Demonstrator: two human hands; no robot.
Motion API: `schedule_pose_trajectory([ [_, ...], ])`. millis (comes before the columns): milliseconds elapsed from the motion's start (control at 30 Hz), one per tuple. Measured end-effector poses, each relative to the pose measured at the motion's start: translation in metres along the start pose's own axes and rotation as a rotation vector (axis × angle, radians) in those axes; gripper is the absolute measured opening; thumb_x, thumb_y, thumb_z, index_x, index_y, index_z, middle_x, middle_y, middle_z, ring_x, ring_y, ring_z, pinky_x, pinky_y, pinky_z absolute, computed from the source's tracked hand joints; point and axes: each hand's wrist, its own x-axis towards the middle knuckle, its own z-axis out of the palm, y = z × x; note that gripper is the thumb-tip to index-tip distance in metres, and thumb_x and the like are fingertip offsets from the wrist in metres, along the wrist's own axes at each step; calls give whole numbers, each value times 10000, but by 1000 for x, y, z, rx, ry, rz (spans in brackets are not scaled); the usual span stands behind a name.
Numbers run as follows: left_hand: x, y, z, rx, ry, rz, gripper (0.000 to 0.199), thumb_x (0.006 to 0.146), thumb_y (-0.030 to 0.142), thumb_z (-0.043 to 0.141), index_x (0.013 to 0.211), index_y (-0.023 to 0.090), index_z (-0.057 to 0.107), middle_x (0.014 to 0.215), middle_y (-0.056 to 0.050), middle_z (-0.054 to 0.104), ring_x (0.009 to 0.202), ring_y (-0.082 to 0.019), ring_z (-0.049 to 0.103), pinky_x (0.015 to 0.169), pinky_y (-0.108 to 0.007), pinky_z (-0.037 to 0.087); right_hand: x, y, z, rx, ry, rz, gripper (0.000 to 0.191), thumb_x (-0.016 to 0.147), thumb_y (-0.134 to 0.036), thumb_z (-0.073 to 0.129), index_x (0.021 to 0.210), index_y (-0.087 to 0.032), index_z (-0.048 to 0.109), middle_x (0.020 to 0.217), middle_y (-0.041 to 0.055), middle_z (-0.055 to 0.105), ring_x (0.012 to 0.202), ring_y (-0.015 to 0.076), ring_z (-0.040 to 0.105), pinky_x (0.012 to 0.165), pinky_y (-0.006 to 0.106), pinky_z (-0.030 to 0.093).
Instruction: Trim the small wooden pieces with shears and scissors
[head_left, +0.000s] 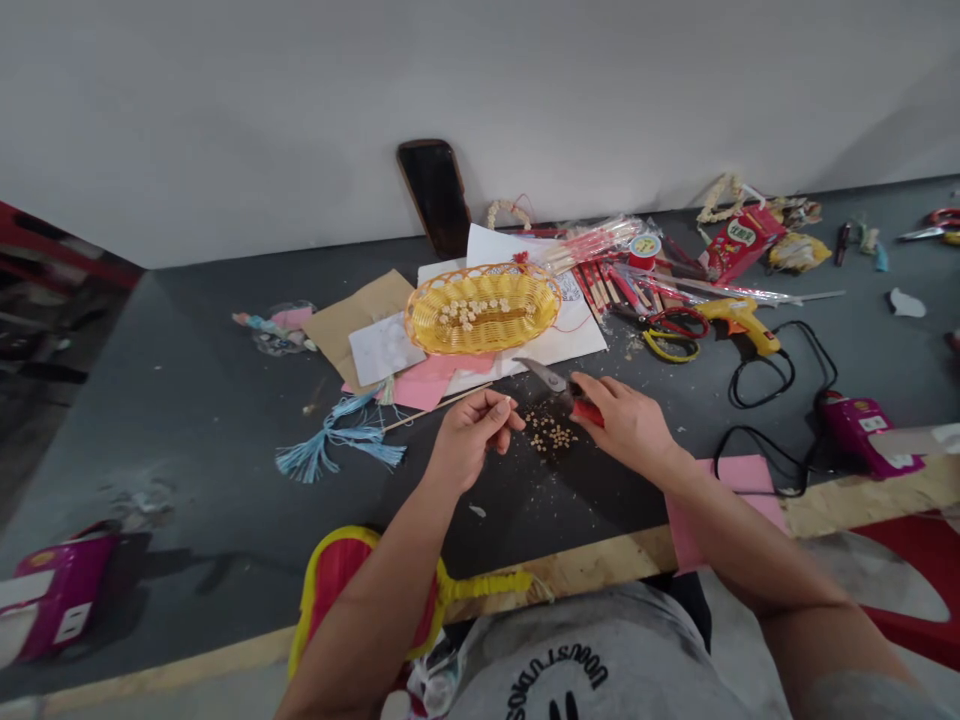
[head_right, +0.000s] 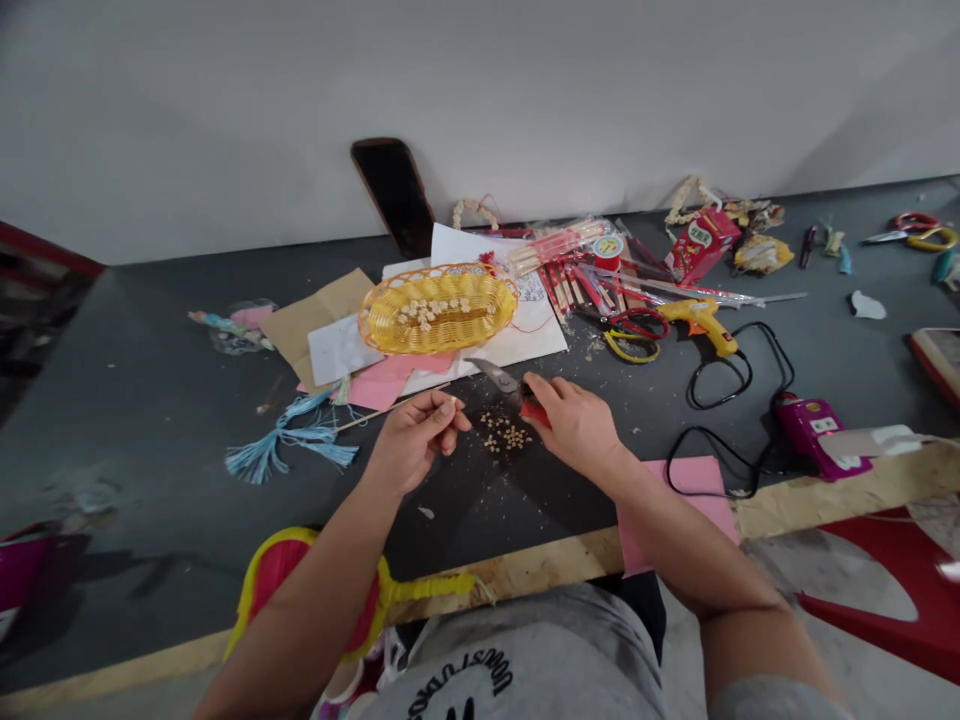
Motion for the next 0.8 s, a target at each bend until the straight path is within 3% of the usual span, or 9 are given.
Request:
schedule_pose_trajectory([
  [100,1,-1,-1,21,-3,2,404,652,469,845,771,137,649,617,-12,694,387,-56,497,391,-177,364,2,9,-4,-61,12,79,527,921,-438,610,1369,-176,518,1088,118,683,957,272,647,764,348,495],
  [200,1,-2,-2,36,5,9,396,662,464,838,780,136,651,632,-16,698,393,-59,500,395,-182,366,2,18,-9,-96,0,68,499,932,-455,588,1331,-157,556,1080,136,685,981,299,618,811,391,498],
  [333,3,-4,-4,39,23,22,391,659,459,836,777,140,644,630,-15,696,398,-61,494,397,-184,361,21,43,-24,-99,76,-3,335,992,-331,461,1225,-176,645,1168,125,675,1051,287,586,923,411,472],
  [433,3,-5,-4,60,10,27,377,672,453,827,780,141,644,641,-15,697,414,-59,499,409,-181,370,55,74,-37,-141,145,76,335,977,-214,413,1196,-178,663,1155,129,674,1065,278,583,922,402,466],
  [600,3,-3,-4,87,20,33,384,671,466,823,778,143,643,645,-15,696,423,-58,493,410,-183,365,107,111,-36,-214,11,223,301,953,-199,436,1093,-192,703,1139,129,672,1044,264,603,850,363,459],
  [800,3,-2,-3,98,30,20,382,670,467,816,779,145,642,645,-16,692,429,-63,491,415,-189,365,123,119,-23,-214,-65,275,258,939,-242,475,998,-209,723,1101,112,663,912,229,615,712,306,433],
])
